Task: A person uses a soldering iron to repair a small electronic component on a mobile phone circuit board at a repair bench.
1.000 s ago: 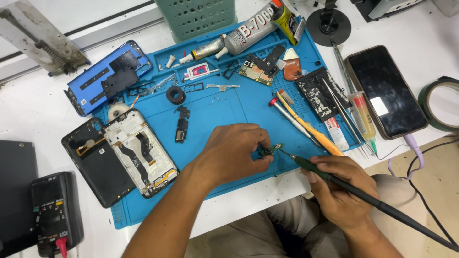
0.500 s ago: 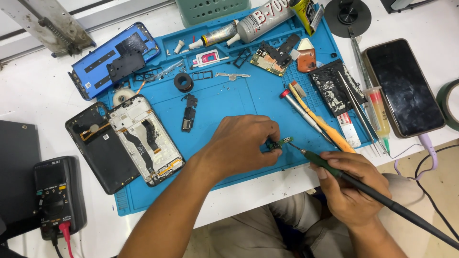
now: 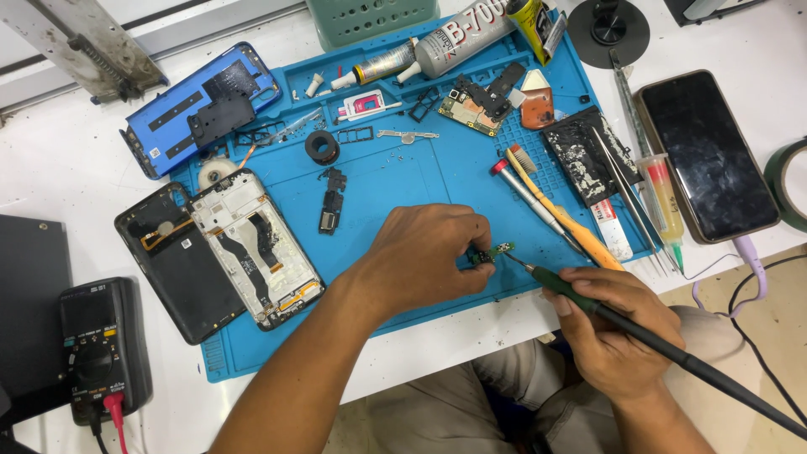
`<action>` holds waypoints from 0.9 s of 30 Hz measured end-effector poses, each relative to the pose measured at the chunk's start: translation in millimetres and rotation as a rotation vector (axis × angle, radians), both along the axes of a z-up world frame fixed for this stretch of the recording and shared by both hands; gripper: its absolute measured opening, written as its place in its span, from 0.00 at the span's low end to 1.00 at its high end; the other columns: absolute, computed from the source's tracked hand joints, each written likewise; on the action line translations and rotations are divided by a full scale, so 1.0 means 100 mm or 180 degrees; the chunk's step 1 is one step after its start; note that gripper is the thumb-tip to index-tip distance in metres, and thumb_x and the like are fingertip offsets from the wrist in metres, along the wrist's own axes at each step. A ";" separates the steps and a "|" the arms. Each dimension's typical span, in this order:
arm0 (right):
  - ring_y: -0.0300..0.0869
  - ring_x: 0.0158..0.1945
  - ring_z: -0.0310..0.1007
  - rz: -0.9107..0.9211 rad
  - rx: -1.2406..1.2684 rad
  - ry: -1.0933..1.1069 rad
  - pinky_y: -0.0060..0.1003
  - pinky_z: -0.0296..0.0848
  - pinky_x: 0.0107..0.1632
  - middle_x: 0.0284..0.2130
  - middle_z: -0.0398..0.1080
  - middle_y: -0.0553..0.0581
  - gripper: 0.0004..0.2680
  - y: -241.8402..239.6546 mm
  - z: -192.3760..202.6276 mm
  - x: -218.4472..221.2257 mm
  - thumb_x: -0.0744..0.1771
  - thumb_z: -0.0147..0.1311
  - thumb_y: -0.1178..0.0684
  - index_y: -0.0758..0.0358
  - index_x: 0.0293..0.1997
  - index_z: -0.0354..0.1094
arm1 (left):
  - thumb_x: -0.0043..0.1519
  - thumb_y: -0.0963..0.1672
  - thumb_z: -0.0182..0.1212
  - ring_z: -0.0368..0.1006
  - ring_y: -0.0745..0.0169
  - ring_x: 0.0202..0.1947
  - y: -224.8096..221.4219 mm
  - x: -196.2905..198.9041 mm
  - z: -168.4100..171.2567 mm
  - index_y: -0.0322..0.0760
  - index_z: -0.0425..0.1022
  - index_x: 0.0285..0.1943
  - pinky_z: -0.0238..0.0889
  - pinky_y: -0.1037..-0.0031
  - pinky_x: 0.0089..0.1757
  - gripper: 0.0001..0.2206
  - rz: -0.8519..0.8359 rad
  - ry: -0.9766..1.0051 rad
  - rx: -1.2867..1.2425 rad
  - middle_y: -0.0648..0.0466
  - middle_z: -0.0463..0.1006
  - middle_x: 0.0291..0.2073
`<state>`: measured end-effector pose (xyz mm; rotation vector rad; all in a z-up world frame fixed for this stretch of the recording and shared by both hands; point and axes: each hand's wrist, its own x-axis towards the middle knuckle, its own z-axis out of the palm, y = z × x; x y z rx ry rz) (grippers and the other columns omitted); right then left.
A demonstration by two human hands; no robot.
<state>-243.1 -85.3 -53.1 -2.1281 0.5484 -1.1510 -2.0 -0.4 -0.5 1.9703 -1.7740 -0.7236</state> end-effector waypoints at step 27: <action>0.56 0.44 0.82 -0.0015 0.0181 0.0008 0.46 0.84 0.51 0.37 0.75 0.71 0.06 0.00 0.03 0.00 0.66 0.61 0.61 0.73 0.40 0.68 | 0.58 0.50 0.64 0.74 0.62 0.32 -0.01 -0.01 -0.01 0.47 0.79 0.38 0.60 0.63 0.25 0.08 -0.0009 -0.0039 -0.0026 0.63 0.79 0.32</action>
